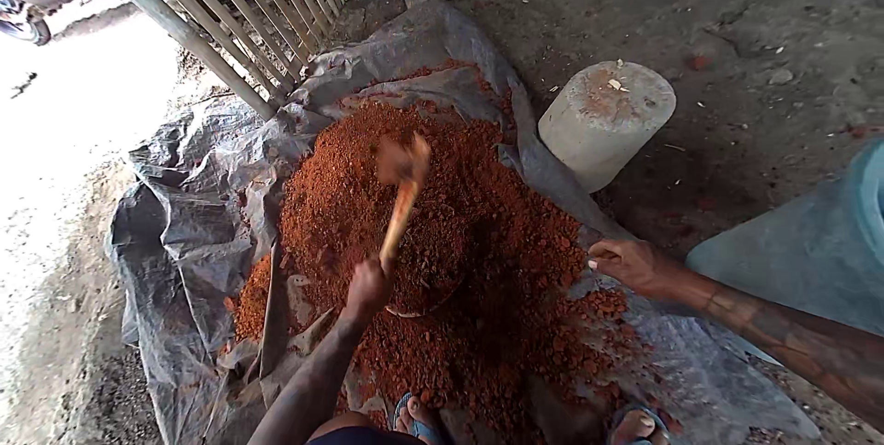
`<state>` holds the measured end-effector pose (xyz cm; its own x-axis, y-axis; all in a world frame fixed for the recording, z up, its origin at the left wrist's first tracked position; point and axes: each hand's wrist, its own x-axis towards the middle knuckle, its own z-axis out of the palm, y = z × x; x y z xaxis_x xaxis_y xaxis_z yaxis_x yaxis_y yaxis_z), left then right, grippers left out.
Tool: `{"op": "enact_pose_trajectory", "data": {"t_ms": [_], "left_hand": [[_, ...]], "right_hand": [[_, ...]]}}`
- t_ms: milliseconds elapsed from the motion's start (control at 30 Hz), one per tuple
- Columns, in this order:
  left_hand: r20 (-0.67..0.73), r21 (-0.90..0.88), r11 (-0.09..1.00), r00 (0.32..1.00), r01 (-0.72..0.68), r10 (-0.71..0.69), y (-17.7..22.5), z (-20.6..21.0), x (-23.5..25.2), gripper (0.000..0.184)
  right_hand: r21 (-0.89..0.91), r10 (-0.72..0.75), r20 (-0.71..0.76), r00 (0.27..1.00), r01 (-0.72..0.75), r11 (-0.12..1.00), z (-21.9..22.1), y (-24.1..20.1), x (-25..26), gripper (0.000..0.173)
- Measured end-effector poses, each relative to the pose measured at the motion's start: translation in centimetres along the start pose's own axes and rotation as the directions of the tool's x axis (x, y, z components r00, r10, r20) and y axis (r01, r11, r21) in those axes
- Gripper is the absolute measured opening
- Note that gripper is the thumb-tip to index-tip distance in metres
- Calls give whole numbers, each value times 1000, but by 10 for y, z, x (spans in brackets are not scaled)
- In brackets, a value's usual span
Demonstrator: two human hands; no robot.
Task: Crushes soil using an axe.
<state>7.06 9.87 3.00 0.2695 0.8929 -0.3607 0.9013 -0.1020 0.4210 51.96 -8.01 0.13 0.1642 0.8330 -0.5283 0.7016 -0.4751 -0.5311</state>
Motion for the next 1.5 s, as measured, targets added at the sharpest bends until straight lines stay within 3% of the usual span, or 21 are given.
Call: {"op": "enact_pose_trajectory", "data": {"t_ms": [67,167,267,367,467,533,600,633,667,767,867,967,1033,1100,1133,1167,1200,1233,1267,1400,1500], "left_hand": [[290,78,965,921,249,-261,-3,10,8,80],[267,-80,977,948,198,-171,13,-38,-7,75],[-44,-343,935,996,-89,78,26,-89,-46,61],[-435,-433,781,863,-450,256,26,-114,-78,63],[-625,-370,709,726,-600,288,6,-84,-89,70],[-529,-291,853,816,-434,234,-35,-22,-93,79],[-25,-102,993,998,53,-56,-64,30,-99,72],[223,14,970,945,241,-238,-70,47,-92,73],[328,75,947,889,313,-320,-74,59,-87,74],[238,-78,969,948,233,-209,-62,28,-82,69],[-122,-309,950,992,-42,4,-43,-27,-94,68],[-526,-406,804,831,-433,182,-30,-69,-97,70],[-641,-397,721,734,-567,224,-29,-73,-97,66],[-625,-369,780,756,-506,194,-46,-39,-99,74],[-542,-317,869,824,-380,163,-64,-8,-102,79],[-350,-227,957,933,-178,90,-83,23,-108,80],[-13,-136,988,997,69,-72,-97,45,-109,75],[254,-32,969,940,243,-227,-108,65,-103,74],[364,17,951,884,310,-294,-117,81,-99,74],[301,-126,958,930,258,-211,-104,31,-101,74],[-118,-300,954,993,-19,-18,-89,-21,-112,74]], "right_hand": [[19,-4,-8,1000,5,1000,1,0,-4,34],[27,-18,-40,999,19,999,-1,6,-3,33],[9,18,-13,1000,-18,1000,3,15,-2,34],[6,16,-18,1000,-16,1000,8,21,1,32],[-13,5,-11,1000,-5,1000,10,17,11,31],[-27,10,12,1000,-9,1000,11,6,11,32],[-29,10,31,999,-9,1000,11,-4,11,32],[-20,5,33,999,-5,1000,13,-9,11,32],[-12,1,38,999,0,1000,13,-14,10,32],[-8,-40,7,999,40,999,3,-27,10,31],[-19,-49,-8,999,49,999,0,-28,10,30],[-18,-55,-41,998,54,998,-1,-30,12,30],[-21,-73,-84,994,71,997,-7,-36,17,31],[-30,-96,-123,988,93,995,-16,-50,23,31],[-37,-113,-132,985,109,993,-21,-59,25,32],[-45,-130,-139,982,125,991,-25,-67,29,33],[-56,-147,-143,979,141,989,-29,-76,33,34],[-63,-157,-141,977,150,987,-31,-85,37,35],[-75,-167,-128,978,158,985,-31,-97,40,35],[-228,-277,40,960,279,933,-7,-149,43,40],[-341,-280,317,906,385,858,50,-176,45,42]]}}
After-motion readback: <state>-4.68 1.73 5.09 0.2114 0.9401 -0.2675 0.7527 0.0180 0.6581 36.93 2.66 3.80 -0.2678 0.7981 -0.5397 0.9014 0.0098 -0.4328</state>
